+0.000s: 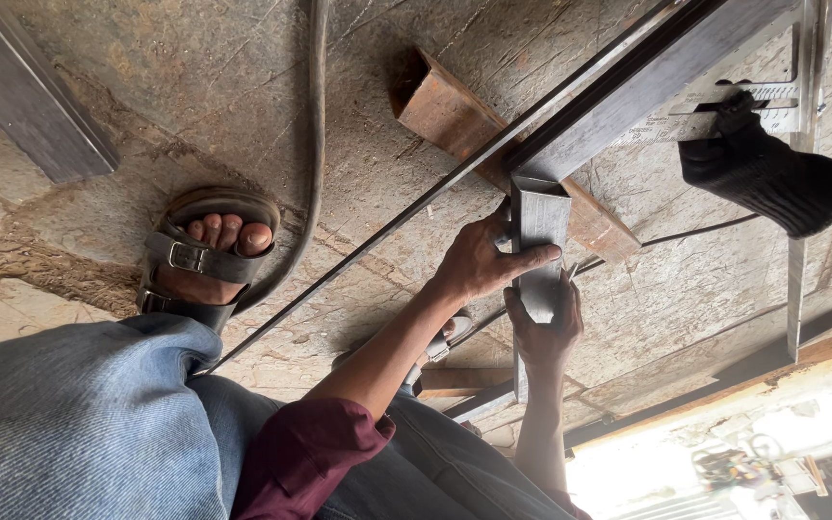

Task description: The person sits on the floor of a metal workshop and uses an angle grinder to grind and cut steel square bars, producing sparks. They reposition the bars on wooden blocks, fit pieces together, and use a speed square and a marking tool to check and mark angles on the frame.

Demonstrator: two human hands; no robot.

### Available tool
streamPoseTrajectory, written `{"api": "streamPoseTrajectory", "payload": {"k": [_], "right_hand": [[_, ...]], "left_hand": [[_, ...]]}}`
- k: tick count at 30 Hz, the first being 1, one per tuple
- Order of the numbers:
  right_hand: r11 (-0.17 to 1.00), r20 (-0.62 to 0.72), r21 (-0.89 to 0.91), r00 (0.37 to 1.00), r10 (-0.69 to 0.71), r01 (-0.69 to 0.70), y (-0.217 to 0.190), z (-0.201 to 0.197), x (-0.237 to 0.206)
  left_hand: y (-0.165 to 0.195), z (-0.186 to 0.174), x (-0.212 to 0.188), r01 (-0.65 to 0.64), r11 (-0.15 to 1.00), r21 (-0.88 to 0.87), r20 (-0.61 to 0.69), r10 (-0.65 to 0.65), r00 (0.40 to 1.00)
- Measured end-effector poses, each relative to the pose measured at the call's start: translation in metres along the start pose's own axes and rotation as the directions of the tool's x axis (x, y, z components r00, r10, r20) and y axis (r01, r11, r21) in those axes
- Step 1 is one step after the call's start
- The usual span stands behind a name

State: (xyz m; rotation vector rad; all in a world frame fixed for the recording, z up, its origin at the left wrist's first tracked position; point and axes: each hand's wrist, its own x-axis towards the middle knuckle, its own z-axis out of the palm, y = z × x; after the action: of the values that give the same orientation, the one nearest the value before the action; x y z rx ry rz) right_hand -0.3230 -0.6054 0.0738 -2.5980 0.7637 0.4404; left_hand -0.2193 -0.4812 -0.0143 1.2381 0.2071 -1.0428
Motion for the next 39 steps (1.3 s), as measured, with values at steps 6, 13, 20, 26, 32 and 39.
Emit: {"api": "streamPoseTrajectory", "payload": {"k": [6,13,20,26,32,39], "right_hand": [[0.999,0.0,0.041,1.0,0.022,-0.022,-0.001,0.001,-0.001],[1.0,-0.009,0.03,1.0,0.002,-0.001,-0.002,0.0,0.0],[0.999,0.001,0.034,1.0,0.02,-0.02,-0.005,-0.001,0.0],[0.998,-0.008,0.055,0.999,-0.036,0.036,-0.003,-0.002,0.0],[0.997,-0.022,0.055,0.999,-0.046,0.047,0.004,0.001,0.001],[0.999,0.003,0.036,1.0,0.014,-0.014,-0.009,-0.005,0.005]], "left_hand": [[0.001,-0.001,0.001,-0.018,1.0,0.026,0.0,0.018,1.0],[0.005,-0.002,-0.002,0.007,1.0,0.003,-0.008,-0.007,1.0],[0.01,-0.004,-0.003,0.006,0.999,0.038,-0.007,-0.006,1.0],[0.012,-0.006,-0.003,-0.007,0.999,0.053,-0.033,0.009,0.999],[0.015,-0.004,-0.006,0.0,0.999,-0.035,-0.032,-0.001,0.999],[0.025,-0.003,-0.005,0.116,0.993,-0.002,-0.016,-0.116,0.993]]}}
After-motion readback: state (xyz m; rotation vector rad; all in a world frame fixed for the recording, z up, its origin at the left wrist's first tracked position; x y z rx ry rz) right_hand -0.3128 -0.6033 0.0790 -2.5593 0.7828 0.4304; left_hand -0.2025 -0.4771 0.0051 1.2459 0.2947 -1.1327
